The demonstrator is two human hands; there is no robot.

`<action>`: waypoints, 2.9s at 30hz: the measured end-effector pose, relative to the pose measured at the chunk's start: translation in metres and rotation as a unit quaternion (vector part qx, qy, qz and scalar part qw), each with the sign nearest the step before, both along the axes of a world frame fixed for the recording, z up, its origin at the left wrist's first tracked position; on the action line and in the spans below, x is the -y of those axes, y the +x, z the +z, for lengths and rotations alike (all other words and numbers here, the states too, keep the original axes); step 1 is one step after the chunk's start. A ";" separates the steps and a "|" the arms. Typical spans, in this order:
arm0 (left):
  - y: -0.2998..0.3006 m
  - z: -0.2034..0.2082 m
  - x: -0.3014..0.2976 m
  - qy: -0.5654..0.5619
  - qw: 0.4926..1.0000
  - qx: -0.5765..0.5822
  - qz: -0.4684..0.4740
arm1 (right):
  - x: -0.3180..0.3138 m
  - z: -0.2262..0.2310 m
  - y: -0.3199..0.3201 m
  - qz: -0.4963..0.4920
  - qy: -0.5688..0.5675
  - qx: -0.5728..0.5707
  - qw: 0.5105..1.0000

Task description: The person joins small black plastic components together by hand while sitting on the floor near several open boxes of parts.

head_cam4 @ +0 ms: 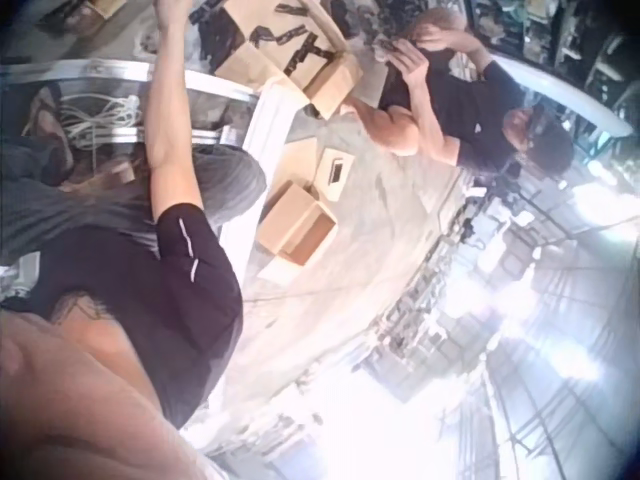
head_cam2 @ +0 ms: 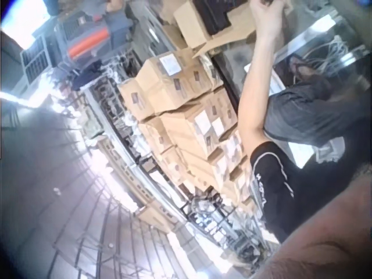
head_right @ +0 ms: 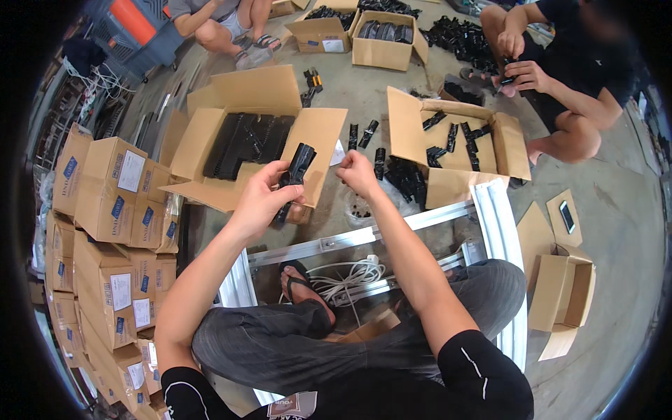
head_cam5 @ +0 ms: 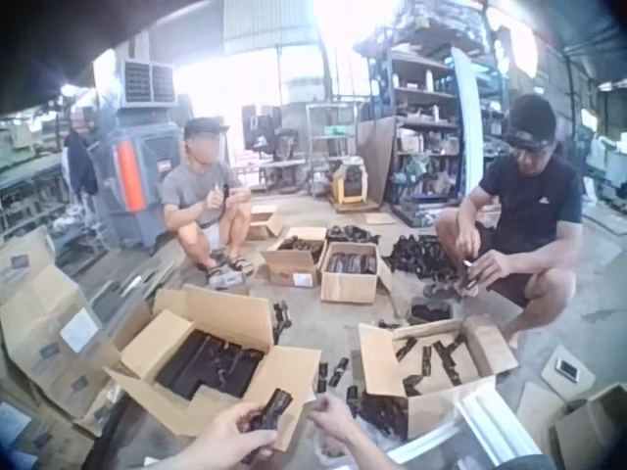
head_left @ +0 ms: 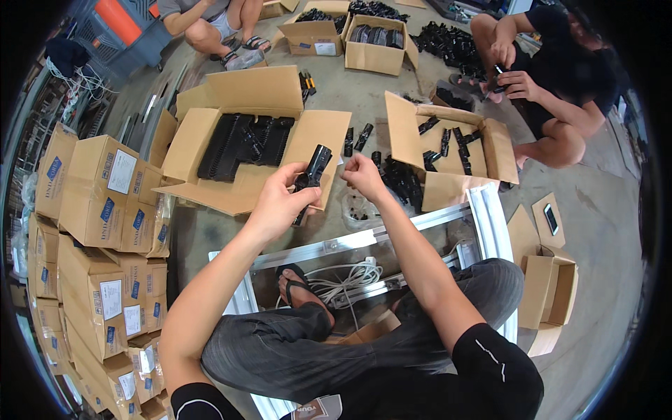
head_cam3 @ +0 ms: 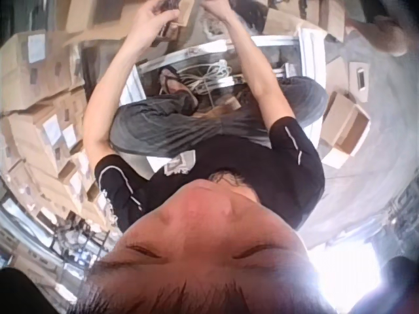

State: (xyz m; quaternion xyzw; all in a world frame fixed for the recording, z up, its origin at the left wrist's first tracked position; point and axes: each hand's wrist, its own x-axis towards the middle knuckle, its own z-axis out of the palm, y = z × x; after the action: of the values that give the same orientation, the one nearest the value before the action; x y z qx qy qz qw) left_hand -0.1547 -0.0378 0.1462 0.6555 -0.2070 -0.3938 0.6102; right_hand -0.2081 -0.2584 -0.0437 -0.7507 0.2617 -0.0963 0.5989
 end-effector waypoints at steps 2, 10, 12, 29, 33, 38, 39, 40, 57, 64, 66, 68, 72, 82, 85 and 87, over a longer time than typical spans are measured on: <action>0.001 -0.002 0.003 -0.004 0.996 0.090 0.003 | -0.005 0.048 -0.007 0.015 0.093 0.102 0.990; -0.011 0.009 0.016 -0.051 0.976 0.197 0.083 | -0.046 0.177 -0.046 0.028 0.196 0.305 0.932; -0.013 0.013 0.012 -0.048 0.971 0.219 0.077 | -0.057 0.181 -0.045 0.043 0.214 0.339 0.915; -0.021 0.031 0.002 -0.031 0.944 0.312 0.100 | -0.084 0.188 -0.050 -0.029 -0.069 0.333 0.940; -0.021 0.034 0.001 -0.030 0.940 0.326 0.097 | -0.086 0.191 -0.050 -0.043 -0.111 0.334 0.935; -0.022 0.040 0.000 -0.018 0.935 0.341 0.091 | -0.087 0.189 -0.049 -0.050 -0.154 0.341 0.926; -0.022 0.040 -0.001 -0.025 0.932 0.349 0.090 | -0.087 0.189 -0.049 -0.050 -0.159 0.354 0.920; -0.022 0.040 -0.001 -0.032 0.929 0.358 0.090 | -0.087 0.188 -0.048 -0.049 -0.164 0.366 0.915; -0.023 0.044 -0.002 -0.011 0.911 0.400 0.100 | -0.088 0.188 -0.050 -0.033 -0.192 0.365 0.910; -0.025 0.044 0.000 -0.017 0.908 0.408 0.097 | -0.087 0.181 -0.048 -0.039 -0.121 0.363 0.923; -0.026 0.046 -0.001 -0.013 0.911 0.399 0.098 | -0.088 0.179 -0.046 -0.037 -0.106 0.362 0.925; -0.025 0.046 -0.001 -0.010 0.915 0.391 0.100 | -0.090 0.178 -0.046 -0.035 -0.092 0.361 0.927; -0.024 0.045 -0.001 -0.009 0.917 0.384 0.103 | -0.090 0.177 -0.045 -0.032 -0.073 0.362 0.929; -0.025 0.046 0.000 -0.006 0.919 0.379 0.108 | -0.099 0.179 -0.045 -0.092 -0.195 0.393 0.894; -0.026 0.047 0.001 -0.004 0.923 0.368 0.111 | -0.098 0.184 -0.048 -0.086 -0.222 0.386 0.891; -0.027 0.048 0.001 -0.003 0.922 0.372 0.109 | -0.098 0.183 -0.047 -0.085 -0.220 0.385 0.892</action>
State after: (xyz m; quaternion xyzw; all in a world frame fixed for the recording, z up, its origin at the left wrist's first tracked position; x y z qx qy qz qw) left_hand -0.1819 -0.0385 0.1945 0.7713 -0.3474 -0.0520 0.5308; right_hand -0.2554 -0.1609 0.1393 -0.7420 0.0458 -0.4836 0.4621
